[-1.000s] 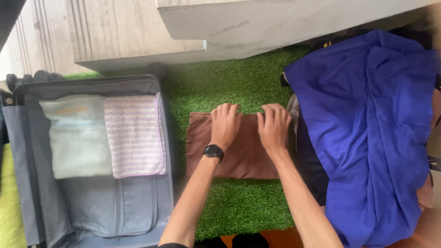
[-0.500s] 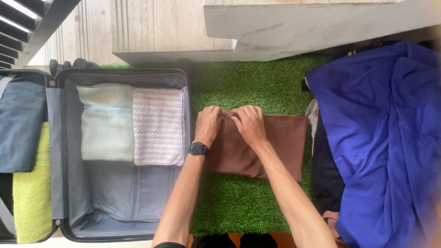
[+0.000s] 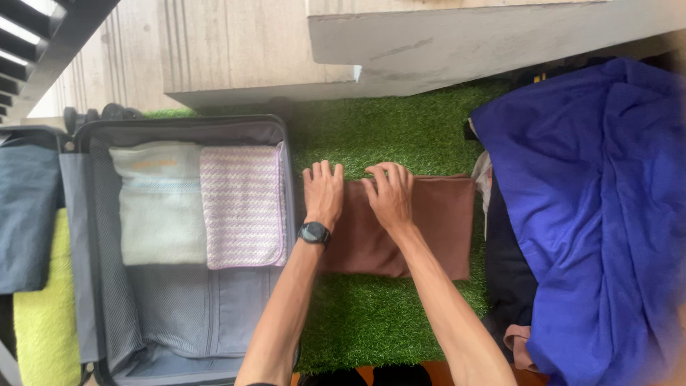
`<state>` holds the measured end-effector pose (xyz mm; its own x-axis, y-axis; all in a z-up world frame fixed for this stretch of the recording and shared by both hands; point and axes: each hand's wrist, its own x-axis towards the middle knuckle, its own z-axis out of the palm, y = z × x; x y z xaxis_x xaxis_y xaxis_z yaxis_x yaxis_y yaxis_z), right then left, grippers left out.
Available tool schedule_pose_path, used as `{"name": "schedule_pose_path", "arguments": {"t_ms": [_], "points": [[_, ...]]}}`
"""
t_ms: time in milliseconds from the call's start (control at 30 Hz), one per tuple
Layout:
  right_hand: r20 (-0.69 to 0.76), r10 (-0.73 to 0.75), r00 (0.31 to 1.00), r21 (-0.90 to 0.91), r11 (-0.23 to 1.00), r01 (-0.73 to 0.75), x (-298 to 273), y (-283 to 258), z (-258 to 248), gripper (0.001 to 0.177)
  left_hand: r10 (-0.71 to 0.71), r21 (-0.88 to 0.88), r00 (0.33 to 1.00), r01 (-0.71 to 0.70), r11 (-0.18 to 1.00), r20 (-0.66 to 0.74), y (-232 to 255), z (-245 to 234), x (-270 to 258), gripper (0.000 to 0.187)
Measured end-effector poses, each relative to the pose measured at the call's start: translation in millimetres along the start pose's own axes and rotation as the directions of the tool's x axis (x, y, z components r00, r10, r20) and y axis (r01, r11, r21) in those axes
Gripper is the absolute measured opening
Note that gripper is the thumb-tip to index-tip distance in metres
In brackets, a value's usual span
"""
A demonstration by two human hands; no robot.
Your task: The person folds a brown towel on a green mat next to an open suitcase. They smooth the fabric, fold it in half multiple times to create a compact rectangle, and then place the folded towel into the suitcase.
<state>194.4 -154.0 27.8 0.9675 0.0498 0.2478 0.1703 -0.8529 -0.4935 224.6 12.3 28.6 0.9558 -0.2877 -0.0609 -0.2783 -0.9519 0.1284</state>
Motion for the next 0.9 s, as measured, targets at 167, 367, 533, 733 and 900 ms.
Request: {"name": "schedule_pose_path", "arguments": {"t_ms": [167, 367, 533, 733, 900], "points": [[-0.113, 0.188, 0.976, -0.132, 0.97, -0.202, -29.3, 40.7, -31.6, 0.022, 0.196, -0.167, 0.967, -0.223, 0.961, -0.164, 39.3, -2.0, -9.9, 0.03], [-0.049, 0.232, 0.972, -0.176, 0.955, -0.237, -38.6, 97.2, -91.2, 0.023, 0.086, -0.633, 0.985, -0.161, 0.757, -0.147, 86.3, 11.7, 4.4, 0.023], [0.101, 0.248, 0.963, -0.116, 0.965, -0.236, -33.2, 132.1, -93.4, 0.02, 0.037, -0.617, 0.999, -0.039, 0.786, -0.017, 86.9, 28.2, 23.8, 0.014], [-0.015, 0.321, 0.947, -0.257, 0.914, -0.314, -20.4, 115.0, -79.1, 0.035, 0.097, -0.43, 0.994, -0.112, 0.896, -0.056, 89.0, 28.0, 29.7, 0.015], [-0.159, 0.276, 0.948, -0.115, 0.948, -0.296, -51.8, 55.7, -75.0, 0.035, -0.011, -0.429, 0.931, -0.158, 0.889, -0.365, 101.9, 7.3, -8.6, 0.021]]}}
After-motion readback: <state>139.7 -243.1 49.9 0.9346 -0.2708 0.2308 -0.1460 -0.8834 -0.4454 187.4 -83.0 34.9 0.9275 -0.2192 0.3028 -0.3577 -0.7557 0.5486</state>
